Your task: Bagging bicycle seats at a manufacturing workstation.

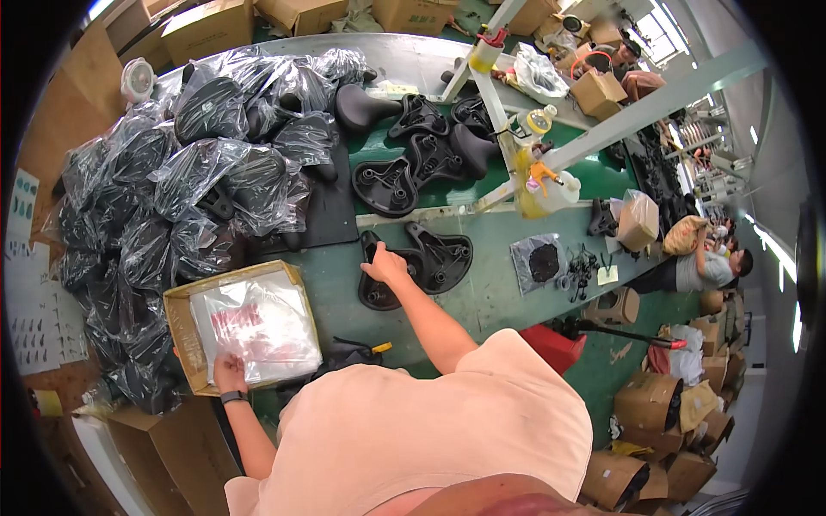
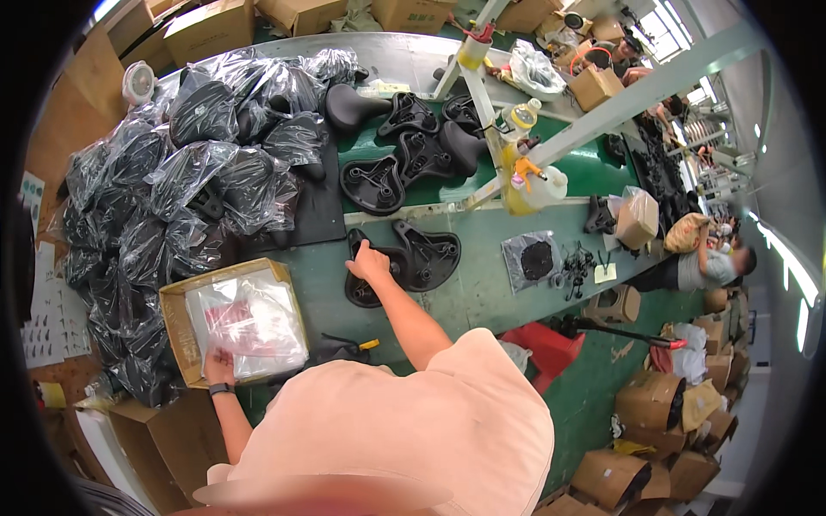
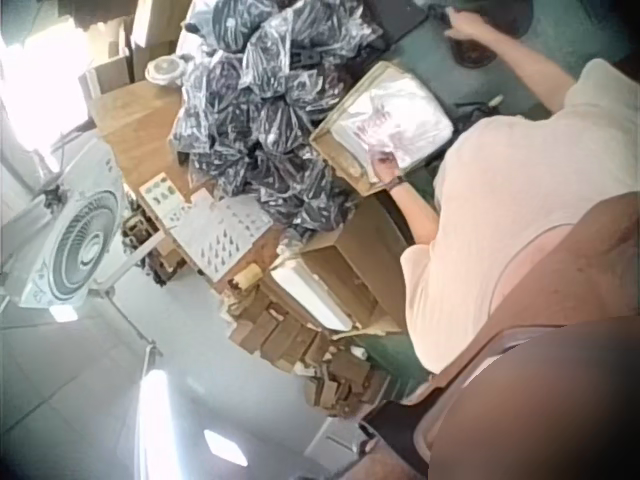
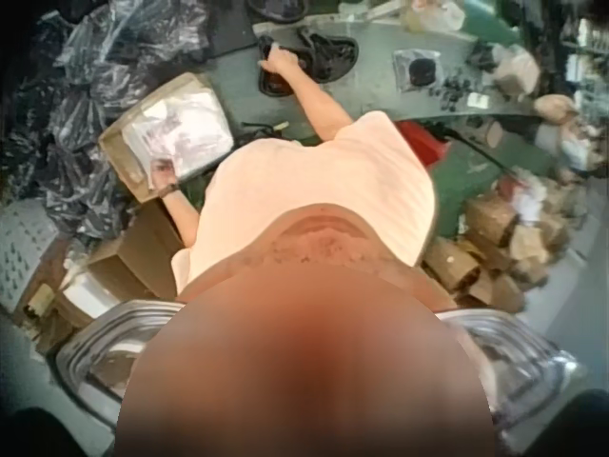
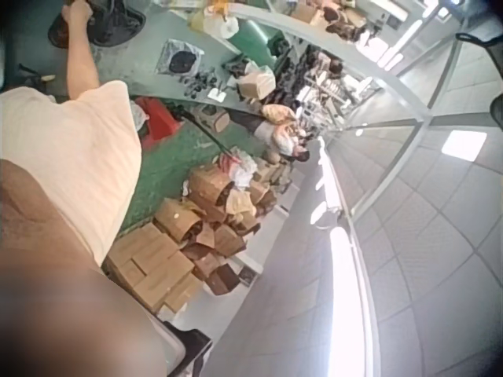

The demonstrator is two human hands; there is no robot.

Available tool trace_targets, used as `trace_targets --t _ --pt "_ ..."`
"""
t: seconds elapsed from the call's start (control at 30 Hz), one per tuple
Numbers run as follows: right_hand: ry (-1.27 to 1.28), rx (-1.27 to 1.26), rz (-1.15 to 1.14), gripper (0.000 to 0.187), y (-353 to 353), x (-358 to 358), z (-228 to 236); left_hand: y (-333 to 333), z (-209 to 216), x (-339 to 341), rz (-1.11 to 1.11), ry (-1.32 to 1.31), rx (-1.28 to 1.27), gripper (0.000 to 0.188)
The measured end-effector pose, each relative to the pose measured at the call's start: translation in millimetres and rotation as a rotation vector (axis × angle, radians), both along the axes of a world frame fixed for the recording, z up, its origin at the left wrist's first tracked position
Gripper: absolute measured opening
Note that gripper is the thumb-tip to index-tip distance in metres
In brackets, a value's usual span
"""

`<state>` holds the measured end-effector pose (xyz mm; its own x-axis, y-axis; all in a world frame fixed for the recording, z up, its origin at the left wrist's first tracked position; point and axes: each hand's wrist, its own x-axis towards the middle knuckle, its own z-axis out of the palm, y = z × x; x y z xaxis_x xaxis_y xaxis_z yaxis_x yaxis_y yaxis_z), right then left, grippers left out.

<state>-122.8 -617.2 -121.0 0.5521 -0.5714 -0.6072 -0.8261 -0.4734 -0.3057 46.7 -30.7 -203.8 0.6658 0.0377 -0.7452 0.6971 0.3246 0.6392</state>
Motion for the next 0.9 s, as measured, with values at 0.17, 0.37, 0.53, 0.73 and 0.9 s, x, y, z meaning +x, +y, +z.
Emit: trace_targets --t 0.17,0.37,0.53,0.73,0.9 --pt "-0.558 0.129 -0.574 0.109 -7.5 -88.4 -70.6 -117.2 57.7 -30.2 0.095 0.154 -0.042 0.099" --pt "-0.941 0.966 -1.249 0.118 91.9 -125.7 -72.4 -141.3 -16.3 -43.4 -0.221 0.221 0.363 0.104" --pt "-0.619 0.273 -0.731 0.078 106.1 -126.3 -23.0 -111.5 -90.0 -13.6 -0.316 0.110 0.185 0.032" --pt "-0.994 0.423 -0.171 0.039 122.8 -42.3 267.9 -90.6 -75.3 6.3 -0.199 0.089 0.045 0.014" --pt "-1.288 -0.113 0.676 0.029 195.6 15.4 465.5 -90.3 -62.1 22.1 -0.184 0.110 -0.015 0.031"
